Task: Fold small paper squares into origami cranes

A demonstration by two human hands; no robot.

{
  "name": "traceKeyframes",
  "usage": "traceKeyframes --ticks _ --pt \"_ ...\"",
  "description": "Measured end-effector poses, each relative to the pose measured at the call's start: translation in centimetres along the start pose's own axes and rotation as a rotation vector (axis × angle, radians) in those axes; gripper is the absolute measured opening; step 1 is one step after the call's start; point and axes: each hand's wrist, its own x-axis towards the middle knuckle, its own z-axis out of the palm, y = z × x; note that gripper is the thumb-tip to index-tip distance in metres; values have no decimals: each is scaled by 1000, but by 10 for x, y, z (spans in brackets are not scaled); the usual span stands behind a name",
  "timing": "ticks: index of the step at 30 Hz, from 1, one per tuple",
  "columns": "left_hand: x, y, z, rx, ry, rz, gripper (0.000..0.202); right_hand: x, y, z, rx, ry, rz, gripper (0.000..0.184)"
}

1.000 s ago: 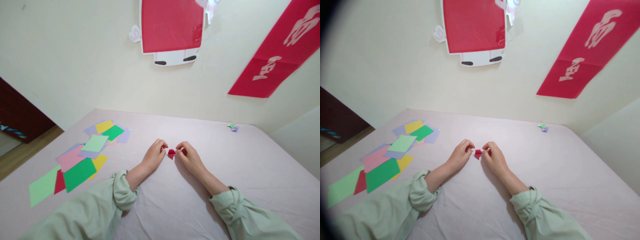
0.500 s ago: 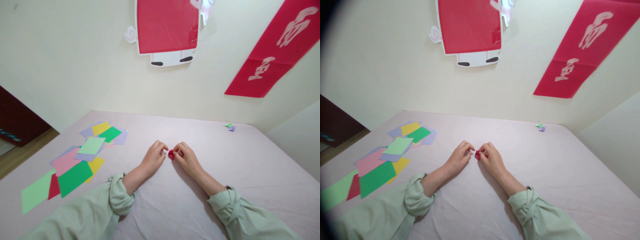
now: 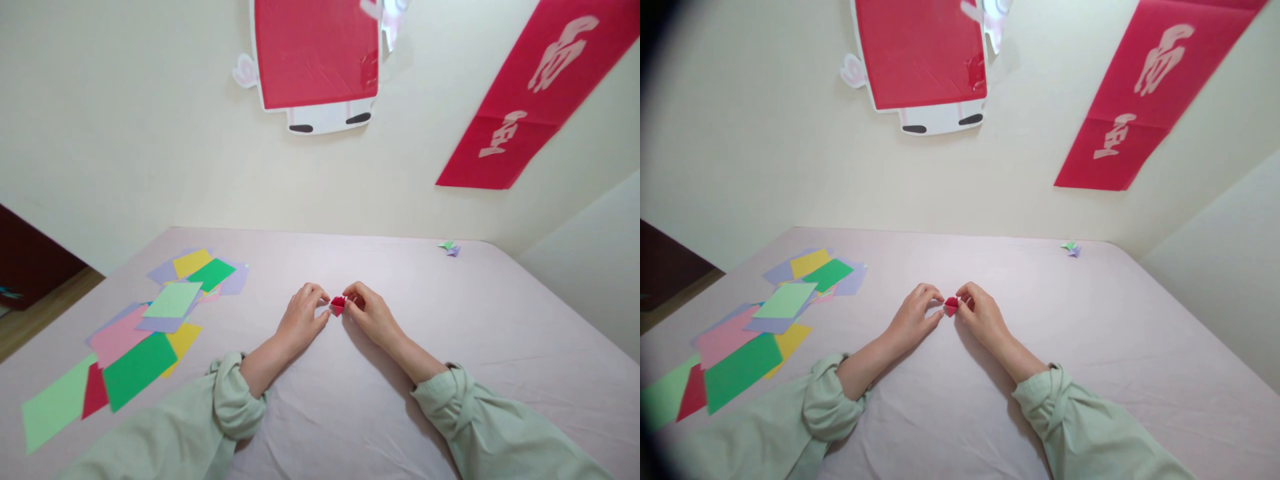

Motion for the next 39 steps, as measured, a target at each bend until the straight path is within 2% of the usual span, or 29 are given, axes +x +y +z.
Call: traceKeyframes --ticks 5,14,20,25,29,35,39 --pt "1 1 1 -12 7 -10 19 0 5 -1 -8 23 14 12" --pt "1 -3 2 11 16 6 16 -1 1 -2 -55 53 -43 16" --pt "1 -1 1 -47 44 30 17 -2 0 1 -94 33 -18 6" --pt "1 -1 2 -37 53 7 17 -2 -3 2 -69 -4 -60 16" --pt "1 0 1 -9 49 -14 15 -1 0 0 -77 39 -38 24" --pt "1 -2 2 -27 67 -19 13 0 4 -1 -72 52 0 14" --pt "0 -2 2 -86 92 -8 16 0 2 0 -73 42 -51 14"
